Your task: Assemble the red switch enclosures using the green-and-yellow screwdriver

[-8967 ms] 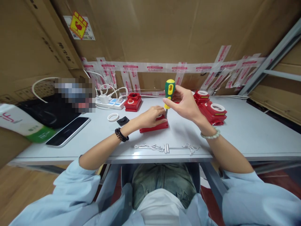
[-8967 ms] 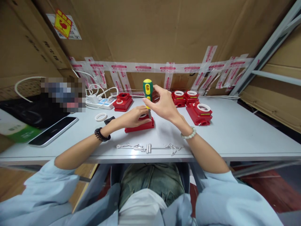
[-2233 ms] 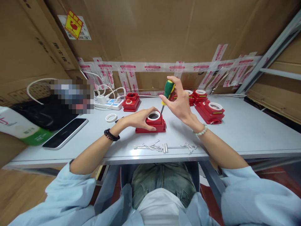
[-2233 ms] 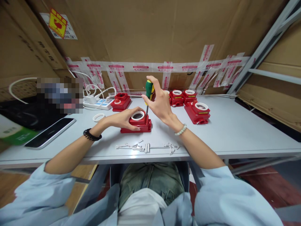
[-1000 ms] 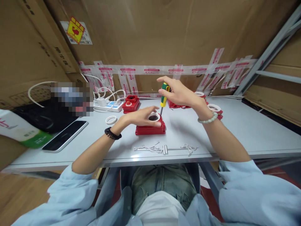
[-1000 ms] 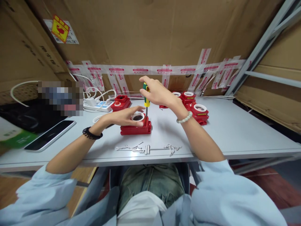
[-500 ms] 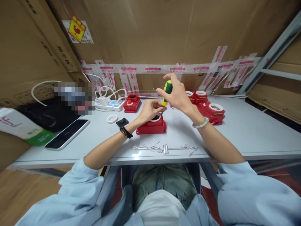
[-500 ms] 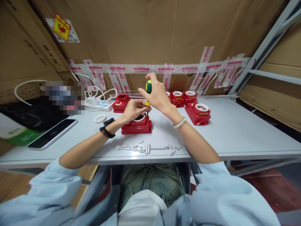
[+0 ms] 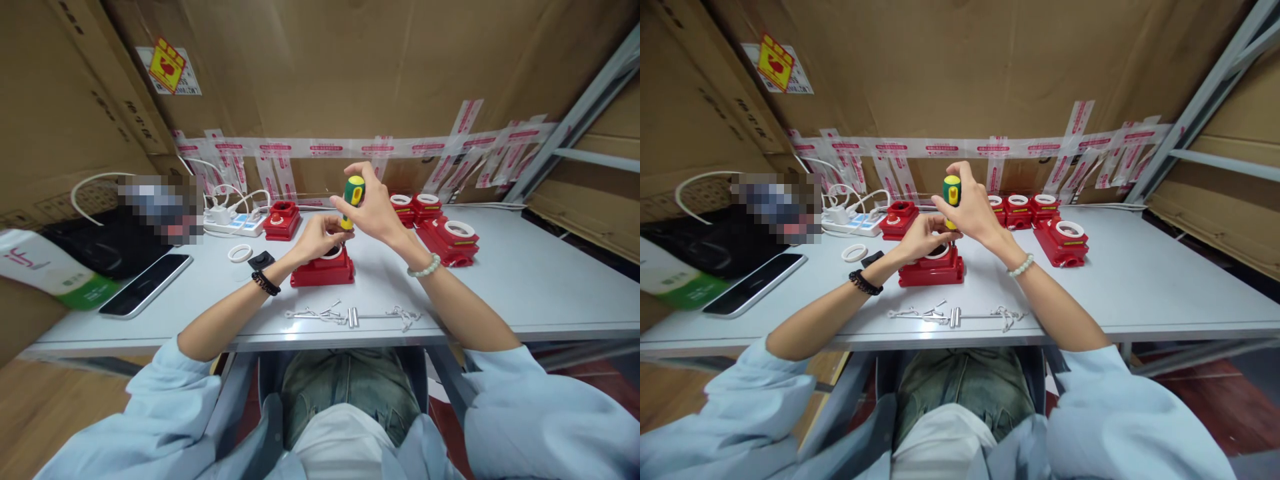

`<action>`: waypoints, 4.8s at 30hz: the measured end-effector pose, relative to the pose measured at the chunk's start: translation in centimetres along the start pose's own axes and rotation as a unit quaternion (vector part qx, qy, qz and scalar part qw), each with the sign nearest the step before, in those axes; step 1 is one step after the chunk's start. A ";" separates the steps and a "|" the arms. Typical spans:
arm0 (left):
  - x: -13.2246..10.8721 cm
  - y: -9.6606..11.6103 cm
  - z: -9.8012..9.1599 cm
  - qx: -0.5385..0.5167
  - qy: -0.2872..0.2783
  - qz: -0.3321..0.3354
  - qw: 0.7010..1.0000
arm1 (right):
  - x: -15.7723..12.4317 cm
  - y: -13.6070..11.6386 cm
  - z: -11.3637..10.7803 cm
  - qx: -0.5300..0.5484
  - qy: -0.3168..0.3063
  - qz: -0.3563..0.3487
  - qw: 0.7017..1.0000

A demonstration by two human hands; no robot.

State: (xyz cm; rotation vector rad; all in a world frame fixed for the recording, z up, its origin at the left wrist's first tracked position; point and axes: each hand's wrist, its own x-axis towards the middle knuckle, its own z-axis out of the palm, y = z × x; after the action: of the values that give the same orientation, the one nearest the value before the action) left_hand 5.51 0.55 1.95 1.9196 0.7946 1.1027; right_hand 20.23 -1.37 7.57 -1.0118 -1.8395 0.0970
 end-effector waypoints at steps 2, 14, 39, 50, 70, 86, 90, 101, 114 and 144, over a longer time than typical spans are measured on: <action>0.0 -0.1 0.1 0.008 0.033 0.004 0.999 | -0.2 -0.2 0.2 0.000 -0.003 0.002 1.000; 0.0 -0.3 -0.4 -0.038 -0.040 0.004 0.998 | -0.3 0.5 0.3 0.037 0.017 0.017 0.999; 0.1 -0.3 -0.5 -0.017 -0.039 0.040 0.998 | -0.4 0.1 0.0 0.028 0.030 0.012 0.999; 0.1 -0.3 -0.5 -0.004 -0.011 0.035 0.999 | -0.6 0.0 0.1 0.052 0.015 0.005 0.999; 0.1 -0.6 -0.3 0.031 0.039 0.055 0.997 | -0.7 -0.2 0.2 0.074 -0.005 0.004 0.997; -0.1 -0.4 -0.2 0.089 0.016 0.055 0.994 | -0.6 0.0 0.0 0.023 -0.005 0.025 0.999; -0.1 0.0 -0.4 0.157 0.001 0.030 0.987 | -0.6 0.1 0.0 0.026 -0.001 0.031 0.999; 0.2 1.3 -2.0 0.247 -0.055 0.009 0.967 | -0.4 0.2 -0.6 0.037 0.026 0.035 0.998; -0.4 3.1 -2.4 0.246 -0.043 0.062 0.966 | 0.6 0.7 -2.9 0.077 0.109 0.009 0.991; -8.4 2.7 -7.2 0.370 -0.035 0.061 0.926 | -0.7 2.1 -2.3 0.093 0.126 -0.043 0.987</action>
State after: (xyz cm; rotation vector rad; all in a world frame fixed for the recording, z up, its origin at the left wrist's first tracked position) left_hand -4.11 -5.30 3.13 2.6427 1.1786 0.8553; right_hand 23.42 -1.30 7.25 -0.7761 -1.6072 0.0833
